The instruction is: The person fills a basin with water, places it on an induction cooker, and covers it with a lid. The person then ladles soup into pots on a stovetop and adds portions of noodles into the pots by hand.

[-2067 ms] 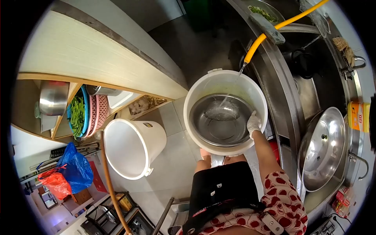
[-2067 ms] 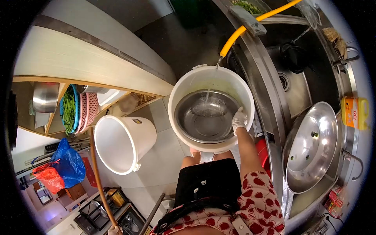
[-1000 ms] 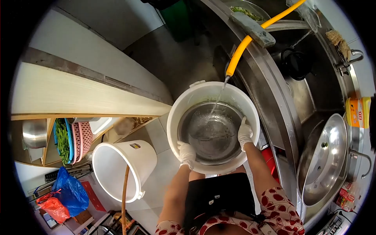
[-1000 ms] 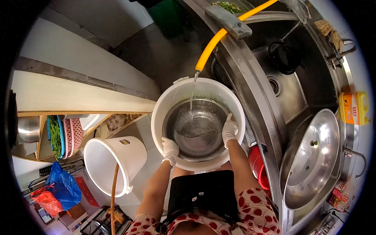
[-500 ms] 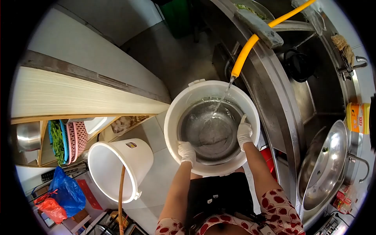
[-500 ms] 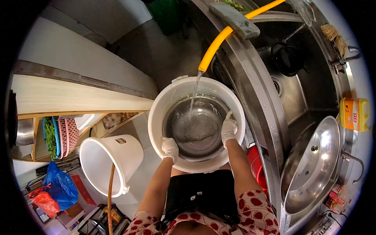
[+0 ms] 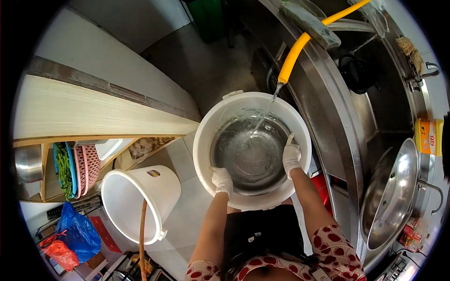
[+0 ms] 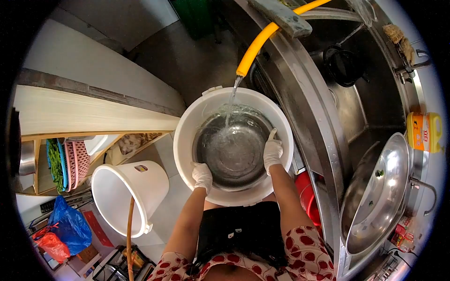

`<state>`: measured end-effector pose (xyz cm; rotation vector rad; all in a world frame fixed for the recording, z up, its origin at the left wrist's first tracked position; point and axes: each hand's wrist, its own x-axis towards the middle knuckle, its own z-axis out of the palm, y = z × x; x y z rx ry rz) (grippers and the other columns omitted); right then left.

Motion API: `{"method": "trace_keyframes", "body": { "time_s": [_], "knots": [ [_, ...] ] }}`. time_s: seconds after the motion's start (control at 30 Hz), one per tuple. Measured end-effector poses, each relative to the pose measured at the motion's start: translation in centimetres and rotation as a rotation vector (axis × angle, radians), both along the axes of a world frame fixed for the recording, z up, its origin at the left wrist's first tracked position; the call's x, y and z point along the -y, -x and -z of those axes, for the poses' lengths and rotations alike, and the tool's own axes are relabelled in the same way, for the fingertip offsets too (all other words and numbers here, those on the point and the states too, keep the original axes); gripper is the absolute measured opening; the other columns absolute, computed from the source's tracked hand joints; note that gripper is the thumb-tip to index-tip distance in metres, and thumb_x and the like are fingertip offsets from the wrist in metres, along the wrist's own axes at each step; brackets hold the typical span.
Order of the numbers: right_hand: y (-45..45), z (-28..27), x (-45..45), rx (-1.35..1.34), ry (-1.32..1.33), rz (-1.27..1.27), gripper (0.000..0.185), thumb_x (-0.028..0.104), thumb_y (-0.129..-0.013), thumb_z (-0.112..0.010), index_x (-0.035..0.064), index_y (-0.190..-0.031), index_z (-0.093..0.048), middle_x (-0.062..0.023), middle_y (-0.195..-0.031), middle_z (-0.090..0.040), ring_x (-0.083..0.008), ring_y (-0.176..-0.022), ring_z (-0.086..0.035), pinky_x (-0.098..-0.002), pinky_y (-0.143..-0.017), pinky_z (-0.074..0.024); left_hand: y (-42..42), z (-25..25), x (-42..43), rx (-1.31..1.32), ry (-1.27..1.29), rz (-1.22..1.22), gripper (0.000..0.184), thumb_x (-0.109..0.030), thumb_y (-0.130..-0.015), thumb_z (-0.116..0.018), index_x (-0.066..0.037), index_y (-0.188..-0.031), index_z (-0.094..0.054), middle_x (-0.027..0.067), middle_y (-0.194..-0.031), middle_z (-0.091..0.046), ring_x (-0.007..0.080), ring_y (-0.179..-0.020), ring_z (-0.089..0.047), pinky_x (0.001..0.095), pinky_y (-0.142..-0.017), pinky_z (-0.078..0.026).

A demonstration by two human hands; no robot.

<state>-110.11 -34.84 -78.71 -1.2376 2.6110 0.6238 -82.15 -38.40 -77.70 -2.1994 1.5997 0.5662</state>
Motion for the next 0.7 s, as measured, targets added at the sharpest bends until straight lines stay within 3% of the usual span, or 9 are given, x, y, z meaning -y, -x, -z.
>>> {"method": "trace_keyframes", "body": {
  "time_s": [0.43, 0.5, 0.6, 0.7],
  "knots": [
    [-0.4, 0.5, 0.1, 0.004, -0.002, 0.057, 0.076, 0.006, -0.083, -0.050, 0.0064, -0.145, -0.004, -0.0140, -0.072, -0.056, -0.0194, -0.056, -0.060, -0.0353, -0.047, -0.0526, -0.2, 1.4, -0.4, 0.054, 0.024, 0.200, 0.056, -0.006, -0.089, -0.045, 0.028, -0.125, -0.017, 0.0171, -0.081, -0.065, 0.0237, -0.065, -0.067, 0.0299, -0.055, -0.054],
    [-0.4, 0.7, -0.1, 0.005, -0.005, 0.050, 0.077, 0.006, -0.084, -0.050, 0.0061, -0.145, -0.004, -0.0143, -0.072, -0.056, -0.0192, -0.056, -0.060, -0.0350, -0.048, -0.0527, -0.3, 2.1, -0.6, 0.067, 0.016, 0.218, 0.055, -0.006, -0.089, -0.046, 0.028, -0.124, -0.019, 0.0171, -0.081, -0.065, 0.0234, -0.065, -0.067, 0.0293, -0.055, -0.054],
    [-0.3, 1.3, -0.3, -0.077, 0.015, -0.030, 0.074, 0.006, -0.083, -0.050, 0.0030, -0.144, -0.008, -0.0108, -0.066, -0.052, -0.0142, -0.049, -0.055, -0.0303, -0.037, -0.0472, -0.3, 2.4, -0.7, 0.113, -0.008, 0.286, 0.052, -0.007, -0.089, -0.046, 0.027, -0.123, -0.026, 0.0169, -0.084, -0.065, 0.0232, -0.068, -0.067, 0.0290, -0.056, -0.054],
    [-0.3, 1.6, -0.2, -0.116, -0.059, -0.065, 0.074, 0.006, -0.083, -0.051, 0.0026, -0.144, -0.009, -0.0104, -0.065, -0.052, -0.0133, -0.049, -0.054, -0.0290, -0.038, -0.0471, -0.1, 2.8, -0.6, 0.178, -0.041, 0.369, 0.045, -0.008, -0.088, -0.047, 0.023, -0.120, -0.037, 0.0173, -0.090, -0.064, 0.0229, -0.074, -0.067, 0.0289, -0.059, -0.054]
  ]
}}
